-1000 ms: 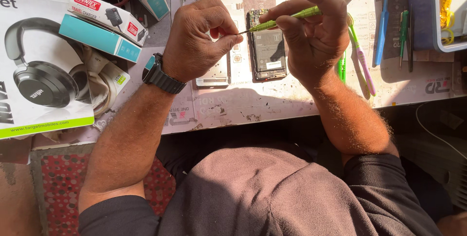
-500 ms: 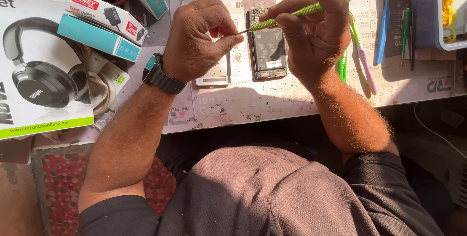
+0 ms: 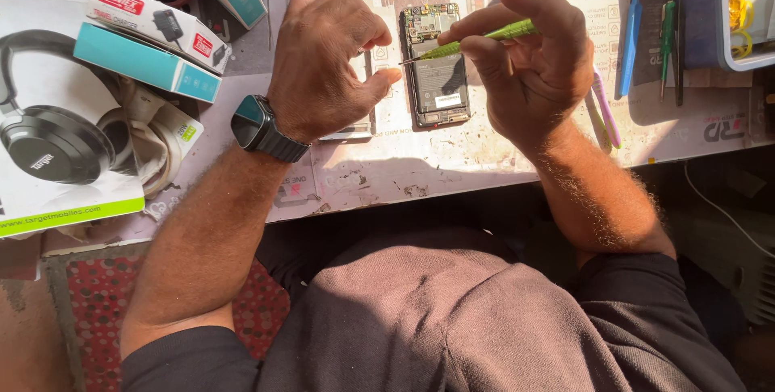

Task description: The person cleans a small circuit board with a toothbrush, then uses a screwdriver to remove and reinsert screws on a disassembled mobile phone. The person handles the phone's internal components and tools on a cluttered workbench.

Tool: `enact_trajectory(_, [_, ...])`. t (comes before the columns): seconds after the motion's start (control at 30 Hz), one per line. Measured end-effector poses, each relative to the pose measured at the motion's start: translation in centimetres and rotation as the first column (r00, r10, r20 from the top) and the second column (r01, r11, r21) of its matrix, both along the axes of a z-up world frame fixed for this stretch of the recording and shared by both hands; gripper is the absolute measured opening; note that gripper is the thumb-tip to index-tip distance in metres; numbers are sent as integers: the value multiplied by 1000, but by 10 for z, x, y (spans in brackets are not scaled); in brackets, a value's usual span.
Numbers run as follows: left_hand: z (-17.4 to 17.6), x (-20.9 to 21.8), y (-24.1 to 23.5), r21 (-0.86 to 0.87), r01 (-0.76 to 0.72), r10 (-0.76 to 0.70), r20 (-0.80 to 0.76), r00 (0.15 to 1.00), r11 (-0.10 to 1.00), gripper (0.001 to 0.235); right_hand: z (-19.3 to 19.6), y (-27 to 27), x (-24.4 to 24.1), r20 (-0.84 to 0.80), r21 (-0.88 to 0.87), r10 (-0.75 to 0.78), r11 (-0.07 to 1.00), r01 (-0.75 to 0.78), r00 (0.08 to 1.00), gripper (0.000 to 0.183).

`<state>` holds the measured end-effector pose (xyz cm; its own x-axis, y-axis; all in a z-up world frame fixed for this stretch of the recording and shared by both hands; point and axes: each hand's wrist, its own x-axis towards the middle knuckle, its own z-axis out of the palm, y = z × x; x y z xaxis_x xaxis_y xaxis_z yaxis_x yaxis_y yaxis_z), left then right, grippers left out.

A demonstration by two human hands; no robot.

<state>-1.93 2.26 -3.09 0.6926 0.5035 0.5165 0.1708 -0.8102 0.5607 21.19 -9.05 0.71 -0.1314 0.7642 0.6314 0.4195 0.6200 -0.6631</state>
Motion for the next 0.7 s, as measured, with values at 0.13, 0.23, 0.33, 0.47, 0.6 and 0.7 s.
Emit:
enact_trajectory(0.13, [-9,1,-5,126,109,-93,-121,988,986,40,-11,-29,20,64,-9,-44,999,45,997,43])
enact_trajectory(0.23, [-16,3,-9,197,244,-212,-168,963,950,33,-21,-51,30,128,-13,-124,992,126,984,44])
enact_trajectory(0.33, [-14,8,-18,99,325,-296,-232,927,941,31,-27,-63,35,149,-34,-182,981,189,972,43])
enact_trajectory(0.47, [-8,15,-22,-5,381,-370,-249,895,924,34,-29,-71,40,176,-37,-192,979,201,965,41])
enact_trajectory(0.6, [-2,14,-20,-9,391,-380,-259,888,920,30,-28,-75,41,168,-67,-179,979,192,969,42])
enact_trajectory(0.7, [-3,14,-20,15,381,-363,-271,892,924,30,-27,-79,40,190,-79,-174,978,192,966,42])
